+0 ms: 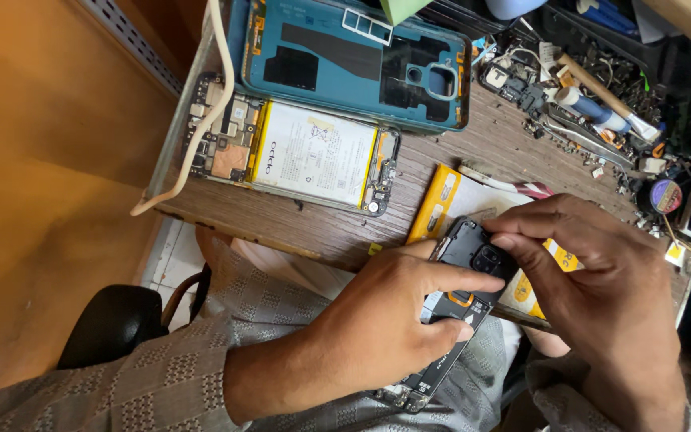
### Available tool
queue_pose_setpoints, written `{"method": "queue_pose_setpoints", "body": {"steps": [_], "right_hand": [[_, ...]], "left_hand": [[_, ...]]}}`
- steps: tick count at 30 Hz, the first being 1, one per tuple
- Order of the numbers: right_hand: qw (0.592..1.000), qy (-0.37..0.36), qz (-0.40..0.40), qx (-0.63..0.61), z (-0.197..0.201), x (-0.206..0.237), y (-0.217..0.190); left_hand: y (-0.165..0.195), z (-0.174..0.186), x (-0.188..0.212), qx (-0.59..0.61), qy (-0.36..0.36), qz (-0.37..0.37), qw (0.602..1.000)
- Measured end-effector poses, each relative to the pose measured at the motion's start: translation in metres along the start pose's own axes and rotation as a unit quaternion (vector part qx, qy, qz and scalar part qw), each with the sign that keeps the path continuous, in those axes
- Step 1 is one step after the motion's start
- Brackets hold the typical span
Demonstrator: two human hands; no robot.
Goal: The person removes a protective film from a smartphone battery, places the battery into a disassembled phone, and secures it with screws using a screwdriver. The person also handles a small black component and a screwdriver during the process.
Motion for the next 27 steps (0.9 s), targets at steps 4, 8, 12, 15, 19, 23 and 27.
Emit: {"method": "queue_pose_setpoints", "body": {"steps": [4, 8, 12, 15, 19, 23, 27], "right_hand": [[0.999, -0.002, -0.033, 0.006, -0.001, -0.002, 0.000], [0.999, -0.005, -0.043, 0.020, -0.001, -0.004, -0.004], [0.997, -0.020, -0.065, 0.044, -0.001, -0.005, -0.003], [0.993, -0.027, -0.098, 0.054, 0.000, -0.006, 0.003], [0.991, -0.034, -0.113, 0.060, 0.001, -0.007, 0.005], [0.991, -0.034, -0.121, 0.055, 0.002, -0.008, 0.004], [0.992, -0.022, -0.109, 0.063, 0.002, -0.007, -0.003]], "left_hand": [[-0.001, -0.001, 0.000, 0.005, -0.002, 0.009, 1.000], [-0.002, -0.001, 0.000, -0.004, -0.003, 0.012, 1.000], [0.000, 0.000, -0.001, -0.009, 0.000, -0.002, 1.000], [0.000, 0.000, -0.001, -0.014, 0.000, -0.002, 1.000], [-0.006, -0.003, -0.001, 0.004, -0.012, 0.031, 0.999], [-0.003, -0.001, -0.001, -0.003, 0.000, 0.015, 1.000], [-0.004, -0.002, -0.001, -0.002, -0.004, 0.022, 1.000]]}}
Point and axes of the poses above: each hand's wrist, its own x-axis away from the middle knuckle, its own z-axis out of the back of the hand, y = z × x, the point moved 10 cm from there along -x, towards the middle knuckle, and after that the axes turned 4 degrees about -x, right-handed, at the moved point
